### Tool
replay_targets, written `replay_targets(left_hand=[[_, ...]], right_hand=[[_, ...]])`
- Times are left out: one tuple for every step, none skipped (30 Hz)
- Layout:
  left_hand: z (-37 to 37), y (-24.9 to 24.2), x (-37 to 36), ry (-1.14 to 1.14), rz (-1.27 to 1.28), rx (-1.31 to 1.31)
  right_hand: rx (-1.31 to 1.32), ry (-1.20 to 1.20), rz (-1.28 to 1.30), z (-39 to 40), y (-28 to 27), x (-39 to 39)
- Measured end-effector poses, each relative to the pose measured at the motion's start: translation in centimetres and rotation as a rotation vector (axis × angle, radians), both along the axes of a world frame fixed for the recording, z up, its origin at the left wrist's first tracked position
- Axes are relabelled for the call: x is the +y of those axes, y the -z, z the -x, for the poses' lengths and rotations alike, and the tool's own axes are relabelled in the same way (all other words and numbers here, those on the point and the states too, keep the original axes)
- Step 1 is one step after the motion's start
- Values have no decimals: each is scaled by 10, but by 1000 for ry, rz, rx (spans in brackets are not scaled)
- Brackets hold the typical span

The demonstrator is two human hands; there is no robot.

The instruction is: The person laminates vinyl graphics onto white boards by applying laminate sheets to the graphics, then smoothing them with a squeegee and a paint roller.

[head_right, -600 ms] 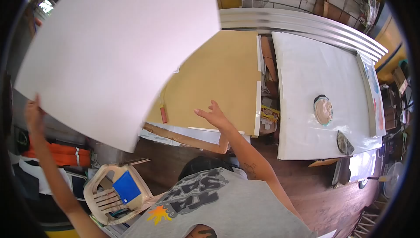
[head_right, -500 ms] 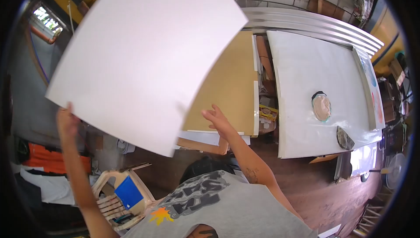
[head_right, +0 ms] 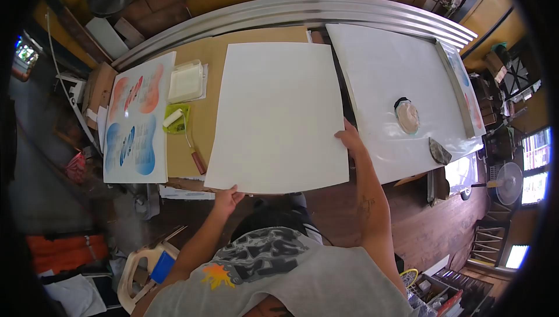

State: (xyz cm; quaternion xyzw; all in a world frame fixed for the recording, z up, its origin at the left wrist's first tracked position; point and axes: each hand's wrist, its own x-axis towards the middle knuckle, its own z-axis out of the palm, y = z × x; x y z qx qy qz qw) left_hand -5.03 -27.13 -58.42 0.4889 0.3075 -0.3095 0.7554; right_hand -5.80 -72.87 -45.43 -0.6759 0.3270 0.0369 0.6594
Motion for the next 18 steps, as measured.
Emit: replay_targets(left_hand=[[2, 13, -2, 4, 7, -1], [1, 24, -3, 15, -14, 45], [2, 31, -6, 27, -33, 95], [3, 29, -12, -5, -63, 135], [3, 27, -18, -2, -56, 140], [1, 32, -22, 25, -81, 135], [-4, 34, -25, 54, -108, 125], [-6, 36, -29, 62, -102, 125], [-7, 37, -33, 24, -67, 137], [-7, 38, -36, -17, -34, 150], [-7, 41, -37, -13, -30, 153], [-6, 44, -36, -7, 8, 146], [-5, 48, -35, 0, 44, 139], [-4, 53, -35, 9, 43, 142], [-5, 59, -35, -23, 129, 162], [-7, 62, -36, -55, 215, 181], [-8, 65, -35, -48, 213, 182], [-7, 66, -35, 43, 214, 133]], right_hand=[[-1, 4, 7, -7, -4, 4], [-32, -36, 91, -15, -7, 8], [-59, -76, 177, -21, -10, 14], [-54, -74, 185, -27, -13, 24], [-93, -83, 254, -36, -13, 39], [-135, -90, 322, -46, -13, 56], [-195, -140, 365, -56, -9, 76], [-206, -227, 656, -65, 5, 96], [-171, -262, 833, -70, 7, 122], [-201, -272, 918, -76, 9, 149], [-222, -284, 978, -79, 9, 179], [-210, -309, 977, -83, 3, 207], [-201, -370, 988, -85, -5, 232], [-157, -474, 1000, -90, -16, 252], [-173, -534, 989, -96, -18, 267], [-181, -584, 1003, -104, -15, 279], [-163, -623, 1046, -110, -13, 287], [-137, -652, 1080, -117, -7, 294]])
